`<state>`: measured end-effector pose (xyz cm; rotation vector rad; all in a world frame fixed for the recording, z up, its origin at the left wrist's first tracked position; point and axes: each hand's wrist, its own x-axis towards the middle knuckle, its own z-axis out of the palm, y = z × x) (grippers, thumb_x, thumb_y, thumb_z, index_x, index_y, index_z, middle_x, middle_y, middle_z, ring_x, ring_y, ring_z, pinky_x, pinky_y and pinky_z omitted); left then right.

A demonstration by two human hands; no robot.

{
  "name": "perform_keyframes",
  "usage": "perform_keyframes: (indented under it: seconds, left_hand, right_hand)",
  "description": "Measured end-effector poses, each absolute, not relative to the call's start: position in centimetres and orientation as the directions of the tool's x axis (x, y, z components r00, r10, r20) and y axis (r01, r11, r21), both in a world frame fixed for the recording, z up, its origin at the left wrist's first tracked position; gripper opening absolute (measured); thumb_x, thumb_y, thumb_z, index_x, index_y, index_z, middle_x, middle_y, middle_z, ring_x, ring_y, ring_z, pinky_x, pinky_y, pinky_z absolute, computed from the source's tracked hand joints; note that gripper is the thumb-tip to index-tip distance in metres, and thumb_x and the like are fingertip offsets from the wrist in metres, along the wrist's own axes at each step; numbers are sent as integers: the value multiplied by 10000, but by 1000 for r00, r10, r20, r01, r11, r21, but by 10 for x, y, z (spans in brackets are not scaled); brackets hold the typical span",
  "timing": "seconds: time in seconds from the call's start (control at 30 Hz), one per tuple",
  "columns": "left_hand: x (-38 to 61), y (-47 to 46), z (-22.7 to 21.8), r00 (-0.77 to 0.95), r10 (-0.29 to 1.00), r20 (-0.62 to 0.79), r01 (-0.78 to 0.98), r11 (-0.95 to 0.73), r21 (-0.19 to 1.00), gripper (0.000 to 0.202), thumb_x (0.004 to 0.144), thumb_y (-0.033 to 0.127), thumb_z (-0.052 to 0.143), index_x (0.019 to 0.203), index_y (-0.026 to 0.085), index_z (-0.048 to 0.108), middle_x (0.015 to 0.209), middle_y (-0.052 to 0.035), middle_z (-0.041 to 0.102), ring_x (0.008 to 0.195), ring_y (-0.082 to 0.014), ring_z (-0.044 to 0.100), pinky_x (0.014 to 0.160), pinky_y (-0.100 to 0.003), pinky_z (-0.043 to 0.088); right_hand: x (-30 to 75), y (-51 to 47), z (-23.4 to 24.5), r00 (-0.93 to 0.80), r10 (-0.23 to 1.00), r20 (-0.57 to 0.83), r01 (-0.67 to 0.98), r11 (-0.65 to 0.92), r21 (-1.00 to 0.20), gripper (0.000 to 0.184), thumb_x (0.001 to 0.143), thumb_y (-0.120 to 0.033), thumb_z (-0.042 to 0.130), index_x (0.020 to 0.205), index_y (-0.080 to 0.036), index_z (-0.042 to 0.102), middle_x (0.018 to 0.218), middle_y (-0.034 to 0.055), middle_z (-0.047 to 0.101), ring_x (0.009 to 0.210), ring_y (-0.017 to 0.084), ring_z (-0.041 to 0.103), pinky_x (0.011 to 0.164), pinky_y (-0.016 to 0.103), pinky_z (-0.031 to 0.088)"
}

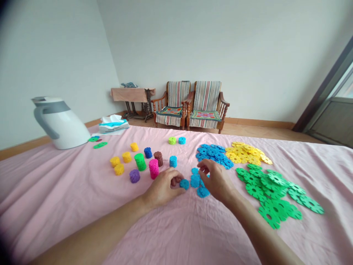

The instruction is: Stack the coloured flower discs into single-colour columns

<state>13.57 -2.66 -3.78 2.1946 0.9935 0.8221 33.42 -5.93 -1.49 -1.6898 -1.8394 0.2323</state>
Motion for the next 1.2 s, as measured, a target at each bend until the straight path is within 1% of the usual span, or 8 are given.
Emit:
perform_keyframes:
  seconds: [0.07,0.17,0.27,0.5,0.77,0.93,1.03,1.2]
  left_hand:
    - [136,-27,-37,534,795,287,427,-547,720,230,616,151,763,819,157,655,780,-3,591,646,-132,521,586,-230,418]
    - [136,-28,-35,534,797,281,420,-539,730,295,619,180,786,884,151,660,794,-8,607,635,-127,516,587,-227,425]
    - [136,-28,-35,537,797,278,422,-539,729,252,643,181,773,871,148,670,793,-11,605,638,-126,513,592,-226,423]
    - [137,-27,-36,536,796,282,432,-546,718,184,650,152,748,819,159,676,770,-1,578,638,-126,506,600,-229,414]
    - [137,-27,-36,536,796,283,438,-548,712,164,641,150,743,785,169,668,756,3,579,644,-131,509,603,-229,411]
    - [137,-27,-36,528,800,285,446,-546,709,186,627,162,754,794,173,673,760,3,574,651,-137,507,600,-234,405]
    - [138,-27,-36,529,799,285,445,-548,709,183,624,151,751,785,175,669,760,5,580,655,-137,509,605,-233,406]
    - [137,-27,-36,531,798,285,445,-549,708,191,622,138,751,791,172,669,757,6,578,651,-133,509,600,-230,408]
  right_hand:
    - [346,-57,-15,40,953,300,866,117,-486,185,757,-232,503,853,-198,657,754,30,680,686,166,615,633,285,453]
    - [355,-59,-17,-26,975,222,893,122,-433,151,718,-245,565,823,-203,666,772,36,688,707,177,620,646,290,453]
    - [356,-62,-20,-62,983,172,911,126,-393,176,691,-266,619,846,-194,658,824,51,688,747,191,622,663,295,452]
    - [352,-55,-31,-25,979,201,930,97,-355,298,766,-338,569,1002,-176,654,953,90,660,824,208,618,729,317,456]
    - [351,-51,-35,-45,967,249,924,136,-359,133,770,-258,533,809,-178,632,825,55,643,772,181,597,684,279,442]
    - [354,-50,-39,-23,961,275,905,137,-402,262,756,-310,582,974,-180,649,916,73,655,802,191,609,735,309,455]
    - [354,-49,-37,-35,967,252,904,138,-405,228,767,-324,572,922,-185,666,899,69,656,787,188,612,733,309,455]
    - [349,-50,-35,-28,972,234,912,121,-392,196,771,-310,543,860,-163,637,860,67,630,766,181,595,700,296,449]
